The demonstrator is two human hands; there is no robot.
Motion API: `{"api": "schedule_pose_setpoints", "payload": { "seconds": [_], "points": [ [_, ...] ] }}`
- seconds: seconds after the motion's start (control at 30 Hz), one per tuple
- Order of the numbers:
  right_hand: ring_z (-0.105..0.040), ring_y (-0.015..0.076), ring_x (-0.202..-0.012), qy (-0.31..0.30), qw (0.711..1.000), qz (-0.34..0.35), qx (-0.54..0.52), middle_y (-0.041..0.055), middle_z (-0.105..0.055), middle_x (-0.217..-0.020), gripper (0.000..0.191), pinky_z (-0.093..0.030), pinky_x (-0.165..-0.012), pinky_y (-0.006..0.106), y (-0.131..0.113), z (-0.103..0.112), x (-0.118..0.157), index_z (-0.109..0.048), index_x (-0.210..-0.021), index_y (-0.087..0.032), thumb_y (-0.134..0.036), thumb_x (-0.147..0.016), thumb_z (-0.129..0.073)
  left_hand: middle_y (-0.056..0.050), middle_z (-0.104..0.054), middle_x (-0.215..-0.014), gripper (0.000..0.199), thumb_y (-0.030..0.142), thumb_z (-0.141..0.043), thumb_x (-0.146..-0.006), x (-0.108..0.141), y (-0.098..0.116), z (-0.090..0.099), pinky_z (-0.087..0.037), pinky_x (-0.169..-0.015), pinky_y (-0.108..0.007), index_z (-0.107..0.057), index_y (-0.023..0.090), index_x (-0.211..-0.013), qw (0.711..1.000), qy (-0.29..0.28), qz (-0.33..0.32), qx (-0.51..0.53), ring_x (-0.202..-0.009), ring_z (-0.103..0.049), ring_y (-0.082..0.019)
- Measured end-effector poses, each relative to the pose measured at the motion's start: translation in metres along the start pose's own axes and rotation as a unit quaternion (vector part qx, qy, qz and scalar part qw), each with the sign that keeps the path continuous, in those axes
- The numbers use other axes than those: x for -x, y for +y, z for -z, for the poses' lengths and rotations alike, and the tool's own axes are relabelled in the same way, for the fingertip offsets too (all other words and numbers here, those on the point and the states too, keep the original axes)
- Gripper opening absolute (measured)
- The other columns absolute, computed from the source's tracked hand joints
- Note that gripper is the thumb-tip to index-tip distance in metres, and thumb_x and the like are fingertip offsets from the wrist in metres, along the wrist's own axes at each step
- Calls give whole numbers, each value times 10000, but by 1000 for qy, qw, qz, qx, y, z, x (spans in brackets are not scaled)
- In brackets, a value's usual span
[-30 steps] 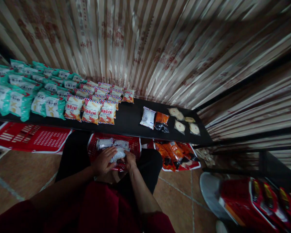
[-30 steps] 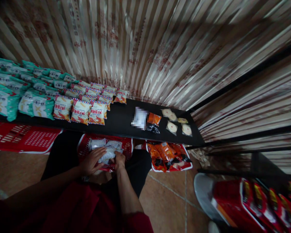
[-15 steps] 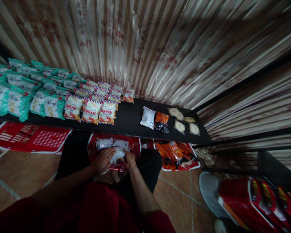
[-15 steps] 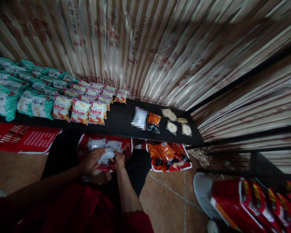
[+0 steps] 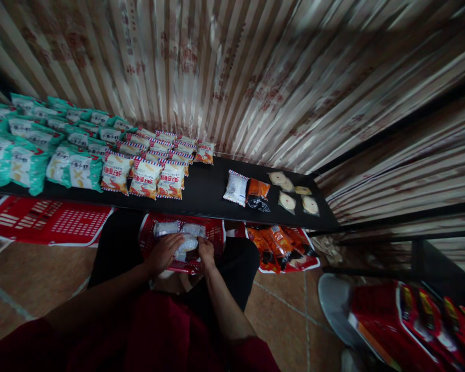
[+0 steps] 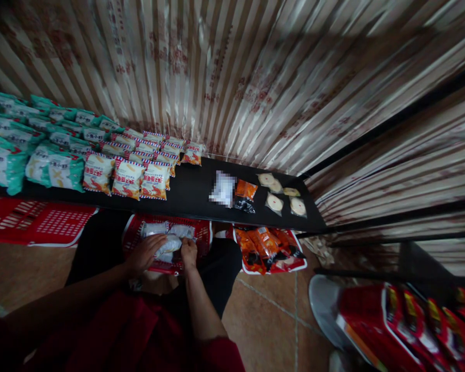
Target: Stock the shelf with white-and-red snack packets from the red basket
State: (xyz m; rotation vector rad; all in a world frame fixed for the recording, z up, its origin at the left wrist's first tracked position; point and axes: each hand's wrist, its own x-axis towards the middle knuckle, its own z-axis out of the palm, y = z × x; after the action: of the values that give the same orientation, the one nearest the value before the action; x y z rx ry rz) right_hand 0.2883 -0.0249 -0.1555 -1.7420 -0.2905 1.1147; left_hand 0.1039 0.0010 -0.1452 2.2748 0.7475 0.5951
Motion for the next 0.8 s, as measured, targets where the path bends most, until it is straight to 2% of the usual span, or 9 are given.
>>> {"api": "schedule_pose_setpoints", "payload": {
  "seconds": [0.13,0.23,0.33,0.43,0.53,0.63,0.73,0.8],
  "points": [
    [-623,181,-879,35,997,47,57,6,-675,-694,88,-442,-779,228,-12,3,6,-645,-646,-234,-219,-723,-605,-120,-459,-1371,565,210,-414,-758,-2,0,2,-295,-1060,-485,-449,176,-1321,1000,-4,0,1,-1269,-391,-283],
    [-588,197,-998,39,986,118,110,34,-686,-812,66,-405,-887,255,-18,1,13,-658,-691,-236,-201,-724,-613,-118,-465,-1365,556,212,-402,-765,-2,1,0,-301,-1062,-488,-457,180,-1317,1000,0,-5,11,-1267,-397,-280],
    [-552,206,-1062,17,961,211,177,50,-682,-894,88,-346,-983,295,-22,-3,20,-672,-729,-228,-172,-733,-605,-118,-473,-1357,550,211,-401,-769,-2,2,-2,-311,-1058,-489,-462,181,-1315,1000,1,-8,21,-1260,-406,-279],
    [-524,204,-1109,-21,951,242,193,47,-680,-943,114,-286,-1044,315,-26,-6,24,-690,-761,-231,-165,-754,-597,-124,-478,-1352,550,209,-405,-769,-3,5,0,-315,-1055,-482,-462,169,-1314,1000,-1,-10,24,-1256,-412,-278],
    [-528,192,-1107,-64,954,235,176,28,-683,-956,120,-281,-1050,303,-29,-6,27,-700,-778,-244,-177,-772,-600,-125,-488,-1342,542,203,-407,-768,-6,7,6,-321,-1051,-473,-471,168,-1305,1000,-6,-2,27,-1246,-423,-273],
    [-573,176,-1018,-110,956,216,163,9,-688,-921,115,-330,-997,272,-33,-3,30,-704,-781,-258,-193,-784,-609,-110,-508,-1325,513,199,-416,-779,-9,9,14,-331,-1047,-463,-489,186,-1287,999,-12,13,36,-1230,-439,-263],
    [-610,156,-909,-125,960,197,152,-4,-690,-846,102,-374,-912,233,-35,-1,36,-708,-789,-261,-208,-789,-621,-103,-530,-1303,453,208,-425,-809,-12,9,17,-347,-1039,-447,-522,192,-1251,999,-16,25,36,-1205,-462,-255],
    [-618,150,-894,-136,952,209,175,-3,-693,-842,102,-381,-891,224,-36,1,39,-709,-817,-260,-233,-805,-611,-110,-559,-1267,401,231,-426,-840,-14,8,18,-365,-1026,-435,-547,187,-1219,999,-16,40,26,-1176,-489,-253]
  ]
}}
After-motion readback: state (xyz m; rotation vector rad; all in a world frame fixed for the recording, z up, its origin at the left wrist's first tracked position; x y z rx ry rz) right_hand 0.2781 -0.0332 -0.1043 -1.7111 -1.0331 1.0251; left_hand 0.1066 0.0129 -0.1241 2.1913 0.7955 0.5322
